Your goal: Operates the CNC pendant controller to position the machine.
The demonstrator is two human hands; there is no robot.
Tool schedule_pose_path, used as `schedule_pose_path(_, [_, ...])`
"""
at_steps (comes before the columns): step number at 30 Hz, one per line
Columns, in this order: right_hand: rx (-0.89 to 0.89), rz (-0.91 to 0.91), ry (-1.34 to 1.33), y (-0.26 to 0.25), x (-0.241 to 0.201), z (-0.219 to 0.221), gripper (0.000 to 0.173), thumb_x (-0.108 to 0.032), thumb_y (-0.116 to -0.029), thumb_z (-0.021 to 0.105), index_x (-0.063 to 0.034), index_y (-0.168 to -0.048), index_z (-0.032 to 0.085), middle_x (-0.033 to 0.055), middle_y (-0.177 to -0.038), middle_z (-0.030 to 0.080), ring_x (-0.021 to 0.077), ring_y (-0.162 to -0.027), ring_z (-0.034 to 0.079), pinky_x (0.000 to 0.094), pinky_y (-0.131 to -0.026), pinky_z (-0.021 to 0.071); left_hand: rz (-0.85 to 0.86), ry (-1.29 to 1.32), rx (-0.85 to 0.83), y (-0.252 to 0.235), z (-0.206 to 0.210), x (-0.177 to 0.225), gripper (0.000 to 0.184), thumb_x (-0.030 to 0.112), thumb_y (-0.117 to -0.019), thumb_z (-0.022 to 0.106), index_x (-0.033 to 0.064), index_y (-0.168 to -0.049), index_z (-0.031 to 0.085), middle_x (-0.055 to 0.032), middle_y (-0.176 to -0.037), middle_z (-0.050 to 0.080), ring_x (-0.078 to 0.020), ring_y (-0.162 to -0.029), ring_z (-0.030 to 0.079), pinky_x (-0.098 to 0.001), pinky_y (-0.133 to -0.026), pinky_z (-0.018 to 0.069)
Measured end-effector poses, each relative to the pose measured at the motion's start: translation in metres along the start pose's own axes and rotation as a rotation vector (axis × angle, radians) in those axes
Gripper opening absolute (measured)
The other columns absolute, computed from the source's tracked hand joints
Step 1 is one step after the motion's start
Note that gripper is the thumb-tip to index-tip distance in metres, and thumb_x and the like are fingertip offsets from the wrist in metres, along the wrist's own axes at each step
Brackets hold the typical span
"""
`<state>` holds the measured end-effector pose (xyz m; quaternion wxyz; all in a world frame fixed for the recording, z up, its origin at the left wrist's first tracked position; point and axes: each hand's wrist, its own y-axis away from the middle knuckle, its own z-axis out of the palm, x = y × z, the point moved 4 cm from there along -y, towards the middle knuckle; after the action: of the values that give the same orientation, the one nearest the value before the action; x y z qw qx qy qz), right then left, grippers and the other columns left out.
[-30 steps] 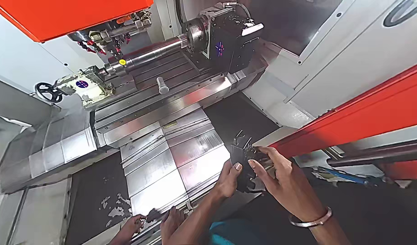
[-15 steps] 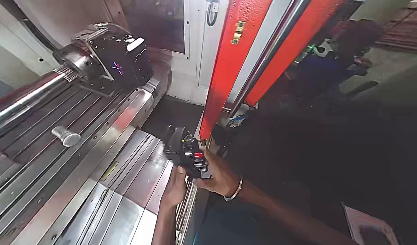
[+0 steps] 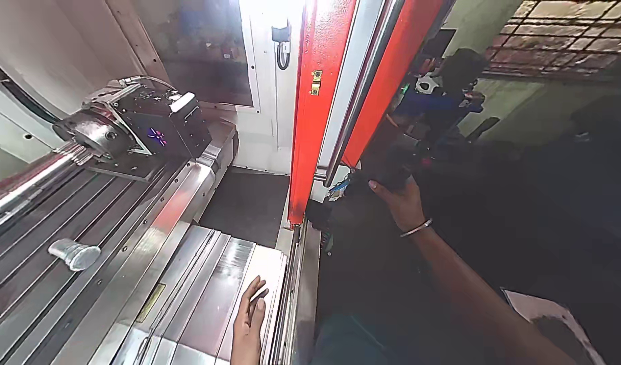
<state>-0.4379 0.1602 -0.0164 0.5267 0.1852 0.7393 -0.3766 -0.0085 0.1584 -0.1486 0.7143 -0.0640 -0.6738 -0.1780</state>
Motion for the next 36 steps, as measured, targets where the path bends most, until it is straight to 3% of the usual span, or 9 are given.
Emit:
schedule_pose_path(5, [0.109, -0.01, 0.105, -0.01, -0.011, -0.002, 0.096, -0.034, -0.0766, 0.087, 0.003, -0.15, 0.038, 0.0199, -0.145, 0.052, 0.0171, -0.132, 0.054, 0.0296, -0.109, 0.0481, -0.026, -0.029, 0.007, 0.011, -0.015, -0.011, 0.055, 0.026, -0.1049, 0.045, -0.0068, -0.149, 0.039, -0.022, -0.137, 0.06, -0.0285, -0.122, 0.063, -0.0442, -0.102, 0.0533])
schedule_pose_path(8, [0.165, 0.012, 0.099, -0.022, -0.015, -0.01, 0.093, -0.029, -0.0786, 0.087, -0.0009, -0.151, 0.037, 0.0172, -0.143, 0.054, 0.0166, -0.13, 0.056, 0.0306, -0.108, 0.0493, -0.003, -0.054, 0.011, 0.015, -0.024, -0.012, 0.053, 0.025, -0.1064, 0.044, -0.007, -0.149, 0.04, -0.0211, -0.133, 0.063, -0.0281, -0.12, 0.064, -0.0445, -0.102, 0.0536])
schedule_pose_path(11, [0.205, -0.036, 0.155, -0.021, -0.026, -0.012, 0.095, -0.038, -0.0787, 0.085, 0.0026, -0.15, 0.038, 0.0204, -0.143, 0.054, 0.0187, -0.131, 0.056, 0.0323, -0.109, 0.0489, 0.021, -0.056, 0.012, 0.015, -0.031, -0.012, 0.054, 0.028, -0.1077, 0.044, -0.0086, -0.148, 0.04, -0.0207, -0.129, 0.065, -0.0263, -0.118, 0.065, -0.0445, -0.103, 0.0531])
schedule_pose_path(15, [0.287, -0.225, 0.311, 0.007, -0.08, 0.02, 0.096, -0.05, -0.0764, 0.082, 0.0109, -0.141, 0.047, 0.029, -0.137, 0.055, 0.0294, -0.128, 0.056, 0.0402, -0.11, 0.0461, 0.021, -0.071, -0.03, 0.012, -0.027, -0.012, 0.054, 0.029, -0.1084, 0.043, -0.0086, -0.147, 0.04, -0.0211, -0.128, 0.065, -0.0254, -0.117, 0.066, -0.044, -0.103, 0.0531])
schedule_pose_path(19, [0.345, -0.411, 0.3, 0.002, -0.156, 0.065, 0.089, -0.052, -0.074, 0.084, 0.0038, -0.136, 0.053, 0.0232, -0.129, 0.06, 0.0291, -0.121, 0.06, 0.0443, -0.103, 0.0507, 0.069, -0.124, -0.06, 0.012, -0.016, 0.003, 0.049, 0.022, -0.1073, 0.044, -0.0094, -0.144, 0.044, -0.0213, -0.126, 0.066, -0.0257, -0.116, 0.066, -0.044, -0.104, 0.0526])
schedule_pose_path(23, [0.423, -0.269, 0.319, -0.03, -0.209, 0.106, 0.089, -0.055, -0.0729, 0.084, -0.007, -0.139, 0.05, 0.0206, -0.128, 0.056, 0.0347, -0.108, 0.062, 0.0545, -0.085, 0.0537, 0.113, -0.104, -0.059, 0.027, -0.011, 0.01, 0.049, 0.024, -0.1075, 0.045, -0.0082, -0.144, 0.046, -0.0193, -0.125, 0.067, -0.0249, -0.117, 0.066, -0.0443, -0.105, 0.0518])
schedule_pose_path(28, [0.478, -0.191, 0.377, -0.051, -0.242, 0.145, 0.093, -0.063, -0.08, 0.076, -0.0105, -0.148, 0.041, 0.0242, -0.135, 0.05, 0.0385, -0.104, 0.063, 0.0539, -0.076, 0.0543, 0.094, -0.063, -0.014, 0.054, -0.017, 0.005, 0.048, 0.022, -0.1068, 0.045, -0.0086, -0.144, 0.045, -0.0185, -0.123, 0.069, -0.0274, -0.11, 0.07, -0.0463, -0.098, 0.0564])
schedule_pose_path(33, [0.43, -0.07, 0.429, -0.025, -0.26, 0.156, 0.11, -0.076, -0.0766, 0.071, -0.0057, -0.151, 0.031, 0.0256, -0.141, 0.046, 0.0405, -0.118, 0.059, 0.0529, -0.092, 0.0512, 0.076, -0.037, 0.031, 0.077, -0.037, 0.002, 0.047, 0.02, -0.1066, 0.044, -0.0075, -0.145, 0.045, -0.0172, -0.122, 0.069, -0.0259, -0.104, 0.07, -0.044, -0.092, 0.0582])
schedule_pose_path(36, [0.45, -0.074, 0.432, -0.024, -0.263, 0.159, 0.115, -0.081, -0.075, 0.067, -0.0035, -0.151, 0.029, 0.0262, -0.143, 0.045, 0.0408, -0.121, 0.057, 0.0529, -0.096, 0.0497, 0.061, -0.026, 0.055, 0.083, -0.053, 0.001, 0.049, 0.023, -0.1065, 0.043, -0.0068, -0.145, 0.044, -0.0172, -0.122, 0.069, -0.0266, -0.104, 0.07, -0.045, -0.092, 0.0578])
